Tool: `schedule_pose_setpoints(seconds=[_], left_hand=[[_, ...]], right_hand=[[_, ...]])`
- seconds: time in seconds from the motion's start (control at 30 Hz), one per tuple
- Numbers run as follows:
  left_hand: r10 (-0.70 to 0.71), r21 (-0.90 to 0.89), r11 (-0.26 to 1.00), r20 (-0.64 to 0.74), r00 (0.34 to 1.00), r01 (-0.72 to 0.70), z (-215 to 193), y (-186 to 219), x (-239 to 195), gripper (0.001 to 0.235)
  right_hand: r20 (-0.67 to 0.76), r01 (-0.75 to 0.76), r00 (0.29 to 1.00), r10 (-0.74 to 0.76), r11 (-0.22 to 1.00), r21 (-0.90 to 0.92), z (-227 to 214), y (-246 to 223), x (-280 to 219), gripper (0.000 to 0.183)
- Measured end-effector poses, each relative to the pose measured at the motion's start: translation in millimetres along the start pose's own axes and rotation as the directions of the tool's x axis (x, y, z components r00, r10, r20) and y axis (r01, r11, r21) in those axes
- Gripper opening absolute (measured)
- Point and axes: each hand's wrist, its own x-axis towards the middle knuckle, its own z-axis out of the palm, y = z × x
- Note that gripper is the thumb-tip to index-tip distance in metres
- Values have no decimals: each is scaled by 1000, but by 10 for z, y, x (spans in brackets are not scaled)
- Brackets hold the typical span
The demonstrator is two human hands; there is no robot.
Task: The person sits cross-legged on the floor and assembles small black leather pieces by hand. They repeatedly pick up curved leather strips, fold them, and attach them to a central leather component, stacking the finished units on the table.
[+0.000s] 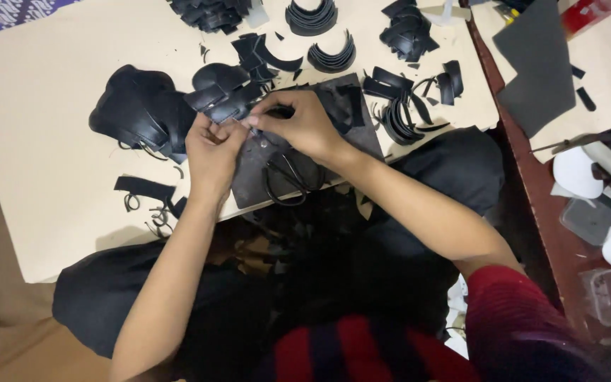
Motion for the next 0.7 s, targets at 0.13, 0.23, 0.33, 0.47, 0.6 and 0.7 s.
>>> schedule_pose_setpoints(seconds=[0.13,0.23,0.33,0.47,0.6,0.7], left_hand=[[-70,98,992,-59,996,76,-187,-293,76,19],[97,341,938,-71,993,-68,-153,-273,86,15],[192,476,866,-28,981,-156,-80,81,8,23],[3,75,997,28,1000,-6,-156,-108,151,24],[-145,-231,960,66,987,157,-195,-113,232,28],[-130,-147,979,79,988,141,-12,246,75,27]], right_hand=[[-2,-103,995,103,995,-3,62,136,-4,22],[-13,-88,996,87,989,-116,95,257,66,13],[52,-76,995,81,994,-82,50,278,101,19],[246,-165,962,117,969,183,-22,164,55,29],[320,-202,940,117,947,248,-168,116,43,41],[338,19,941,-5,999,-38,-241,-50,17,32]])
